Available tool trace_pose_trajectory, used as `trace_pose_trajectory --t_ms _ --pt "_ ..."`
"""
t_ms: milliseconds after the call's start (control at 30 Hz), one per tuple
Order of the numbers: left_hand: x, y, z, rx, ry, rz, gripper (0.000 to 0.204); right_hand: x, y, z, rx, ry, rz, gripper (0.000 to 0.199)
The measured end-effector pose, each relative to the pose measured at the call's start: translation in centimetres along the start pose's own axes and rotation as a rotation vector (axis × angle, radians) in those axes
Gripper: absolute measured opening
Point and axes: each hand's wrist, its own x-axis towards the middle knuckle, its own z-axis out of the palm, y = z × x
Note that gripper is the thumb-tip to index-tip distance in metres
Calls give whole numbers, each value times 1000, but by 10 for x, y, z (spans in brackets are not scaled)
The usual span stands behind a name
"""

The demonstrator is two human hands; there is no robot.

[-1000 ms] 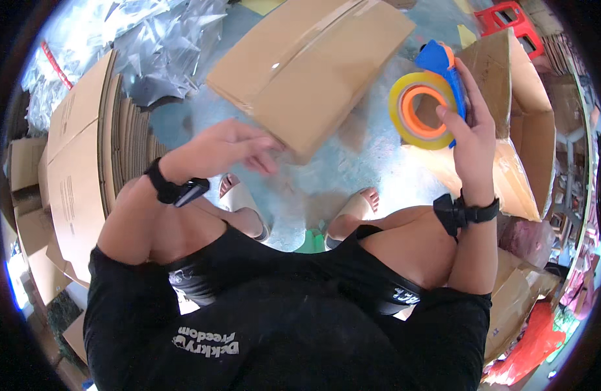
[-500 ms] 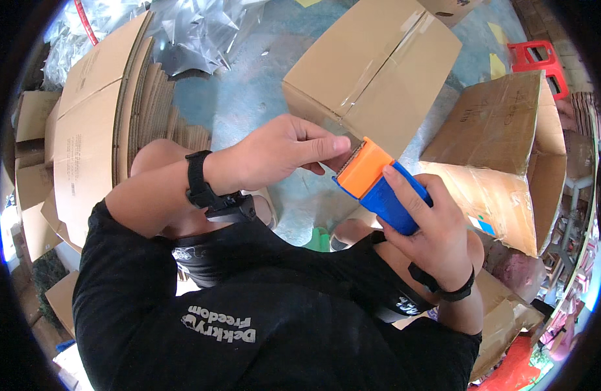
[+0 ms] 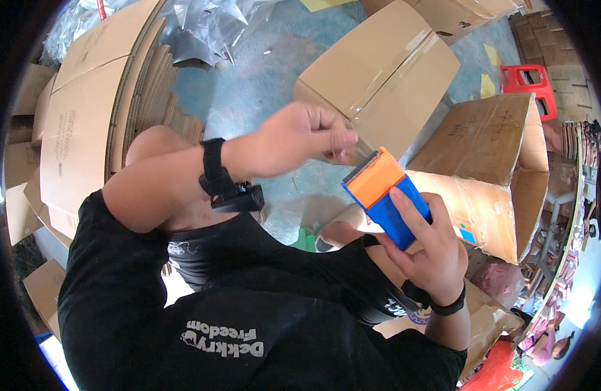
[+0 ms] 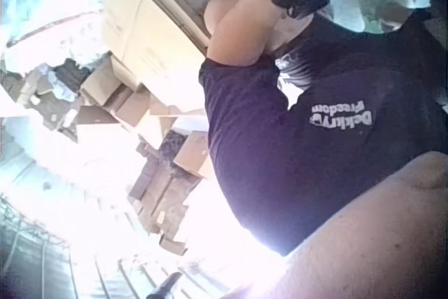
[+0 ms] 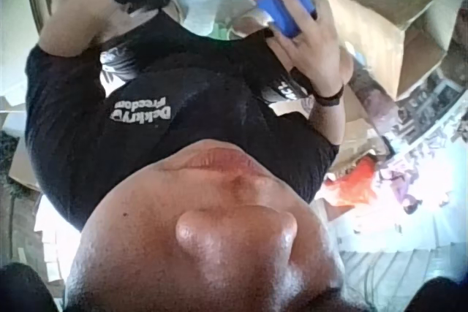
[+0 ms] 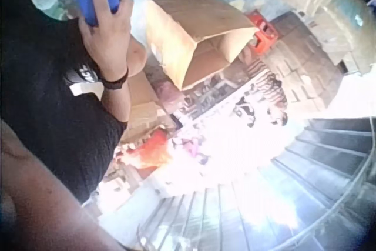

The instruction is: Assembling and taping the bottoms of cardboard boxes.

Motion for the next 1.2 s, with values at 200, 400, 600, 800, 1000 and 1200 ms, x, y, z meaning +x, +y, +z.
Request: trace_pose_trajectory --t_ms 200,400,600,800,1000,1200 --pt "13 35 -74 660 366 122 29 -25 53 -27 -113 -113 155 77" --pt "14 31 -99 925 597 20 37 -42 77 -27 -115 -198 198 75" --pt "27 14 -102 1035 611 -12 37 -37 91 -19 -102 -229 196 69" --pt "42 -13 -108 862 506 -59 42 -15 93 -6 -29 -233 222 54" --pt "51 -5 -98 695 507 -410 60 4 100 -12 39 -234 216 52" --pt "49 1 -124 1045 688 -270 74 37 102 -24 269 -389 317 52"
